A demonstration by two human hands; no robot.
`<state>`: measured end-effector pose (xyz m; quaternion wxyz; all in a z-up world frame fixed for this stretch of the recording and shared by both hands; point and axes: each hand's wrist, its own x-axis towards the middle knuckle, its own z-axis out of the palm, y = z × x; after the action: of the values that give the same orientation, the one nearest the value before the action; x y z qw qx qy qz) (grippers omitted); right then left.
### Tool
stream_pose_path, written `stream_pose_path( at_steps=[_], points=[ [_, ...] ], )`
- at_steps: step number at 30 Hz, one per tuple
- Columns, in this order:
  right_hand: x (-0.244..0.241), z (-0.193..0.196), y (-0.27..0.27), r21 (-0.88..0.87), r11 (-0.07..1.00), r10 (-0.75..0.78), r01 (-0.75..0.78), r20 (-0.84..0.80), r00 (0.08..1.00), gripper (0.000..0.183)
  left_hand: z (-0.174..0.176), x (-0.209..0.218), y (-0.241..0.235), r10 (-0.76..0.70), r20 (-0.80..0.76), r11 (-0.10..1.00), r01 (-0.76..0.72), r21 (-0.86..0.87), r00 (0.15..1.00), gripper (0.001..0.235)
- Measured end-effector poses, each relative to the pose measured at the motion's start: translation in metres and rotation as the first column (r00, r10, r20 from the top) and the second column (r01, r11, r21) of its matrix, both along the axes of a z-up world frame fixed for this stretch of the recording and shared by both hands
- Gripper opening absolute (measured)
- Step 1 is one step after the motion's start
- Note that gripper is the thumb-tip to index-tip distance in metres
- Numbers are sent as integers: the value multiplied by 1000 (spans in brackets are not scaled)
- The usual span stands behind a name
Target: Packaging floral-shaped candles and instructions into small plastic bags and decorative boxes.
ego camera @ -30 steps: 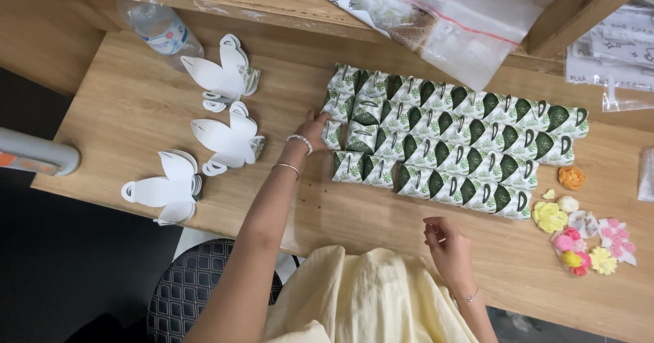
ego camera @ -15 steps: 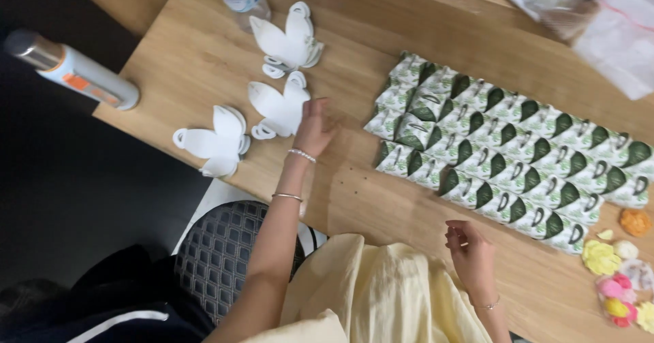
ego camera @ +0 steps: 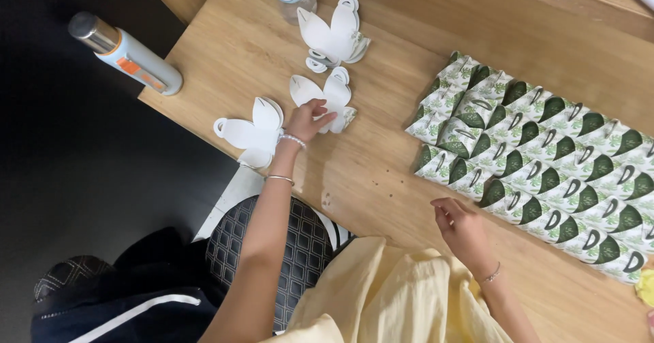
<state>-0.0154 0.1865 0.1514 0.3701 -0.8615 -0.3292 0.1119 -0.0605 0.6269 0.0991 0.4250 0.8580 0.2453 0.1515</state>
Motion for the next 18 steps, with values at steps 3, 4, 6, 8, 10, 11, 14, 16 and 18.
stream_pose_path(
  at_steps=[3, 4, 6, 8, 10, 11, 14, 16, 18],
  points=[
    [-1, 10, 12, 0, 1000, 29, -29, -10, 1000, 14, -55, 28, -9, 19, 20, 996, -17, -84, 1000, 53],
    [-1, 11, 11, -5, 1000, 21, -21, -9, 1000, 14, -62, 32, -11, 12, 20, 996, -10, -89, 1000, 53],
    [-3, 13, 11, -2, 1000, 30, -30, -33, 999, 14, -76, 41, -14, 55, 79, 998, -52, -38, 995, 42],
    [-3, 12, 5, 4, 1000, 21, -21, -35, 999, 13, -61, 41, -21, 97, 74, 995, -94, -43, 993, 38],
    [-4, 9, -1, 10, 1000, 10, -10, -39, 999, 13, -52, 39, -24, 137, 66, 990, -134, -45, 988, 35],
    [-4, 7, -4, 14, 1000, 1, -1, -31, 1000, 13, -50, 38, -24, 159, 84, 984, -152, -88, 984, 32],
    [-3, 6, -10, 2, 1000, -23, 23, -4, 1000, 13, -52, 31, -22, 174, 119, 971, -150, -187, 978, 29],
    [-2, 8, -11, -12, 999, -40, 40, 16, 999, 12, -55, 28, -18, 164, 138, 962, -128, -240, 977, 28],
    [-2, 9, -12, -19, 999, -33, 34, 29, 999, 13, -56, 26, -14, 214, 136, 908, -145, -393, 967, 25]
  ],
)
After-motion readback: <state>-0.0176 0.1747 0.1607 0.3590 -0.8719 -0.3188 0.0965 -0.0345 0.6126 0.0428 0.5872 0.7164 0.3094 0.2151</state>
